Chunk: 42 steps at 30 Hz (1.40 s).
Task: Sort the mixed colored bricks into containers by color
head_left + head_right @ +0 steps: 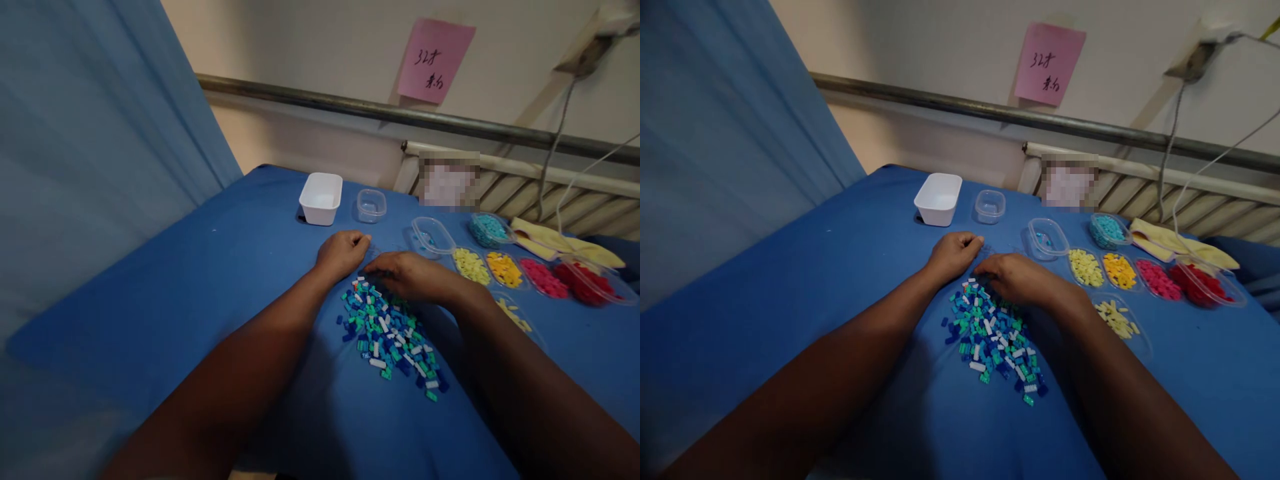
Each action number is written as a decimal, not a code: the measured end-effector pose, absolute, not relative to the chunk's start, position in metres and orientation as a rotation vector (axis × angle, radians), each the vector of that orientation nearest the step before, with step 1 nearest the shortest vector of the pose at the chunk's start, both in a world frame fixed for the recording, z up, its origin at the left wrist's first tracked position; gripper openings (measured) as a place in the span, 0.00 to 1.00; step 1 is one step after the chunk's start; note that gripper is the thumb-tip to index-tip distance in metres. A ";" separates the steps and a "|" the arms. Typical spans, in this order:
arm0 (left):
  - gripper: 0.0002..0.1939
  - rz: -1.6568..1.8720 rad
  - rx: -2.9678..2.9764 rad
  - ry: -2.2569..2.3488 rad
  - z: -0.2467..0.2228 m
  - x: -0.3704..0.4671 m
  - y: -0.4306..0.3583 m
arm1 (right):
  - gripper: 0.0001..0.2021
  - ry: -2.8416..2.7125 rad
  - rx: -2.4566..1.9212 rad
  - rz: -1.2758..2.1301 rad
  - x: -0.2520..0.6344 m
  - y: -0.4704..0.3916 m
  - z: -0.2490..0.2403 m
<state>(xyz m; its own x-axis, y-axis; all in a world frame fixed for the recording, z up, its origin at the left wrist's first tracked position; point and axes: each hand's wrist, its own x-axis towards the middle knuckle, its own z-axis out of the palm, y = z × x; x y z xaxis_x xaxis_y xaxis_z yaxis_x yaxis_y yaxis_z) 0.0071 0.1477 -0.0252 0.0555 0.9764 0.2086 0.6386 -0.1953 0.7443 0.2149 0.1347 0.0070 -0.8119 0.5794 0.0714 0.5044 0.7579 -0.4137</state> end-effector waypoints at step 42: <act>0.24 0.922 1.897 1.626 -0.024 0.005 0.150 | 0.13 -2.111 -1.292 0.257 0.287 0.150 0.046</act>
